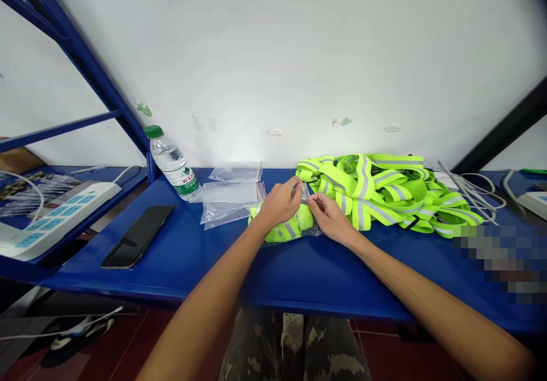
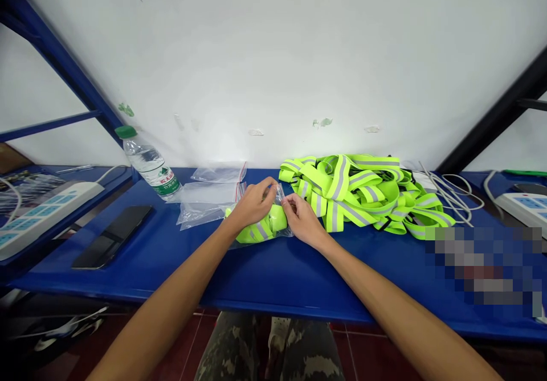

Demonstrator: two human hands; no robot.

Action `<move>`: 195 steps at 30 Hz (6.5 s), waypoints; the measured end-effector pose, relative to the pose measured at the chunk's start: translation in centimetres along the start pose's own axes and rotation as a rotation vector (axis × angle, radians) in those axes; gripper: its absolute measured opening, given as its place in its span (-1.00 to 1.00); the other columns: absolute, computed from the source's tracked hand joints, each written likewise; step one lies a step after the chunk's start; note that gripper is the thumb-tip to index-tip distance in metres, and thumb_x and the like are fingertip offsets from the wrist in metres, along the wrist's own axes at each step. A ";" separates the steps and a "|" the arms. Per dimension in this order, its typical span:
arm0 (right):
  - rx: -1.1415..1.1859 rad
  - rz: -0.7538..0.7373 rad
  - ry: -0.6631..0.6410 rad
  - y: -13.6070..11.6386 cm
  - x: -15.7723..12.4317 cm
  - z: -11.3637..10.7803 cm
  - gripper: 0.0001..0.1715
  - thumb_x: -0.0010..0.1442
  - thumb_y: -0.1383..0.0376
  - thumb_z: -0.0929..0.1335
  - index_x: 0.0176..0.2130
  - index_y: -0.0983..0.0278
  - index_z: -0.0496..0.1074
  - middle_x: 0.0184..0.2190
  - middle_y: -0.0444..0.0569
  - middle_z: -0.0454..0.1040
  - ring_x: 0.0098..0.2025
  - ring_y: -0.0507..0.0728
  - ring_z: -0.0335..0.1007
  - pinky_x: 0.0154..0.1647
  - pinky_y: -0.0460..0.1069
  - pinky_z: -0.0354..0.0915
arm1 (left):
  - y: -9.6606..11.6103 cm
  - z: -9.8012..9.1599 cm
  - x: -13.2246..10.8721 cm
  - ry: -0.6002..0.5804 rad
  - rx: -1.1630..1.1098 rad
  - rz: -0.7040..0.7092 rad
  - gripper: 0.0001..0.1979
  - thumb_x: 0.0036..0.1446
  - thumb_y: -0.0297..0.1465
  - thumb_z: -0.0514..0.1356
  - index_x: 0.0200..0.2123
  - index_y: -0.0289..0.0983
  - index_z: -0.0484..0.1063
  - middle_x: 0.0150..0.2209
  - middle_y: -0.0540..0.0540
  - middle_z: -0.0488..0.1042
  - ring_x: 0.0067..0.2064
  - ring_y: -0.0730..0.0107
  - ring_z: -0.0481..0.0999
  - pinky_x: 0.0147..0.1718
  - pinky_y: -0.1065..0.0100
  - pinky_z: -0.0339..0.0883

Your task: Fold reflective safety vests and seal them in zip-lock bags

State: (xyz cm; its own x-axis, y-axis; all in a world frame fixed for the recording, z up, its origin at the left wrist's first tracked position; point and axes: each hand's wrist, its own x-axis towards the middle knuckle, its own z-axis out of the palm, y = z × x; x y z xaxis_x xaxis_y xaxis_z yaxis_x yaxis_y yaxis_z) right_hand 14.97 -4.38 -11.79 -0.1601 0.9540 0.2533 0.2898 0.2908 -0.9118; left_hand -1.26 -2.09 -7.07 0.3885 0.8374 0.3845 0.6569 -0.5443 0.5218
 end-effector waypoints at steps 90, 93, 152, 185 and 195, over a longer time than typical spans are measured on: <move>0.316 -0.129 0.154 -1.4 2.4 -0.5 -0.51 -0.04 0.12 0.51 -0.28 0.18 0.20 -0.38 -0.14 0.43 -0.38 0.03 0.35 -0.31 -0.01 0.28 | 1.0 0.5 -0.6 -0.087 0.125 -0.020 -0.78 0.35 -0.31 -0.14 -0.08 -0.21 0.21 -0.32 -0.15 0.50 -0.29 0.11 0.54 -0.29 0.23 0.28; 0.302 -0.079 0.133 -1.3 2.1 -0.5 -0.52 -0.02 0.12 0.50 -0.24 0.17 0.21 -0.40 -0.16 0.43 -0.38 0.03 0.35 -0.35 -0.03 0.25 | 0.8 0.5 -0.5 -0.076 0.104 -0.011 -0.78 0.36 -0.30 -0.15 -0.09 -0.21 0.20 -0.35 -0.13 0.49 -0.32 0.13 0.52 -0.31 0.24 0.26; 0.351 0.078 -0.121 -0.1 0.6 -0.8 -0.54 -0.02 0.12 0.50 -0.29 0.18 0.21 -0.43 -0.20 0.34 -0.38 0.02 0.29 -0.36 -0.06 0.23 | -0.9 0.1 -0.1 0.050 0.029 -0.097 -0.78 0.37 -0.26 -0.13 -0.08 -0.19 0.22 -0.42 -0.05 0.44 -0.37 0.23 0.47 -0.34 0.31 0.18; 0.265 0.043 -0.221 -0.3 0.0 -1.1 -0.53 0.16 0.00 0.40 -0.34 0.17 0.07 -0.47 -0.22 0.35 -0.49 0.00 0.27 -0.50 -0.06 0.21 | -4.4 -1.4 0.8 0.282 -0.147 -0.302 -0.86 0.31 -0.37 -0.05 -0.14 -0.23 0.24 -0.50 0.03 0.35 -0.41 0.37 0.37 -0.37 0.35 0.13; 0.310 0.046 -0.160 0.2 0.2 -0.7 -0.54 0.11 0.07 0.45 -0.36 0.19 0.12 -0.50 -0.24 0.31 -0.53 -0.03 0.22 -0.54 -0.08 0.20 | -3.7 -1.5 0.6 0.281 -0.153 -0.276 -0.91 0.29 -0.40 -0.04 -0.18 -0.22 0.22 -0.51 0.03 0.32 -0.43 0.37 0.33 -0.41 0.35 0.07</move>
State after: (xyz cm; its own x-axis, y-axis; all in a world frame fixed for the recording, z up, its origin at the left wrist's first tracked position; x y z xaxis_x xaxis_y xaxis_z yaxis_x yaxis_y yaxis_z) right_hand 15.69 -4.12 -11.69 -0.3063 0.9352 0.1780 0.0042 0.1883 -0.9821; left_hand -4.39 0.38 -7.61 0.0064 0.9183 0.3958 0.6001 -0.3201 0.7331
